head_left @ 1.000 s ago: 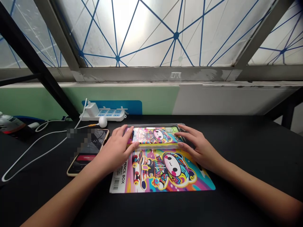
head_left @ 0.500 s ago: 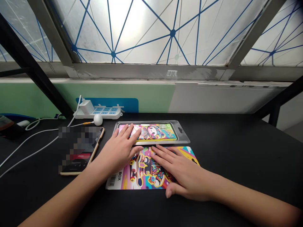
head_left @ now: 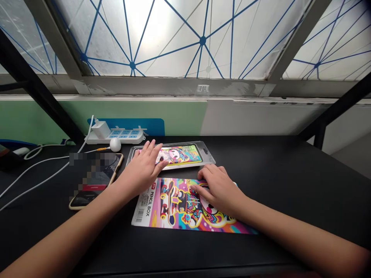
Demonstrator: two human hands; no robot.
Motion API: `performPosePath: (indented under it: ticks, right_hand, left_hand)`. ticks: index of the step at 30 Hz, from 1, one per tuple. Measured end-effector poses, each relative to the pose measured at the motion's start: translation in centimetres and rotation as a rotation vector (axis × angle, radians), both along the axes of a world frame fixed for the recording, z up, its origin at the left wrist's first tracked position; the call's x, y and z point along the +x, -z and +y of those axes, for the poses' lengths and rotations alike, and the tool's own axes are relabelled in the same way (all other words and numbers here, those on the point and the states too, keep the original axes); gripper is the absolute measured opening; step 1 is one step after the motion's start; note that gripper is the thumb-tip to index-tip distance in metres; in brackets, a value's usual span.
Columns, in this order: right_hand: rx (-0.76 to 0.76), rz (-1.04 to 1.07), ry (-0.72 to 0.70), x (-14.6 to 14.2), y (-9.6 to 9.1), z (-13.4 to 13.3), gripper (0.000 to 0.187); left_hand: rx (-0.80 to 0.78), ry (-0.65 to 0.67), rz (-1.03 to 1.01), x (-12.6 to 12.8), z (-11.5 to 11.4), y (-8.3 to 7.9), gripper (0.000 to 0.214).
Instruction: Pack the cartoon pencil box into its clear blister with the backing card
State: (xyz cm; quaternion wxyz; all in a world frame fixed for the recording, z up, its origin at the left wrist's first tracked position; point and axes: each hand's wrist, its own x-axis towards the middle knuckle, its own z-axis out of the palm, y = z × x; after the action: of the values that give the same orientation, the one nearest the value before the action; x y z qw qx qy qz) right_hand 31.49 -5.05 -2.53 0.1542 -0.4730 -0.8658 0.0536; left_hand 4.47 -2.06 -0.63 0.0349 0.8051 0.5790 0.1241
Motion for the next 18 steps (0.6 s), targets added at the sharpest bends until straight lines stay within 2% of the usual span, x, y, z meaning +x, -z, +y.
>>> performPosePath:
  ticks: [3, 6, 11, 13, 18]
  right_hand:
    - [0.047, -0.009, 0.003, 0.0, 0.1, -0.1, 0.028]
    - [0.033, 0.044, -0.031, 0.2, -0.3, -0.4, 0.028]
    - [-0.009, 0.186, -0.012, 2.6, -2.5, -0.2, 0.033]
    - [-0.074, 0.205, 0.05, 4.4, -3.4, 1.1, 0.037]
    - [-0.416, 0.045, 0.179, 10.0, -3.9, 5.6, 0.056]
  left_hand:
    - [-0.029, 0.016, 0.015, 1.0, 0.4, -0.2, 0.068]
    - [-0.049, 0.035, 0.045, 1.2, 1.1, 0.1, 0.061]
    - [-0.121, 0.056, 0.062, 0.3, 1.8, 0.1, 0.054]
    - [-0.13, 0.063, 0.031, 0.1, 1.3, -0.1, 0.053]
    - [-0.107, 0.099, 0.019, 0.8, -0.9, -0.3, 0.047]
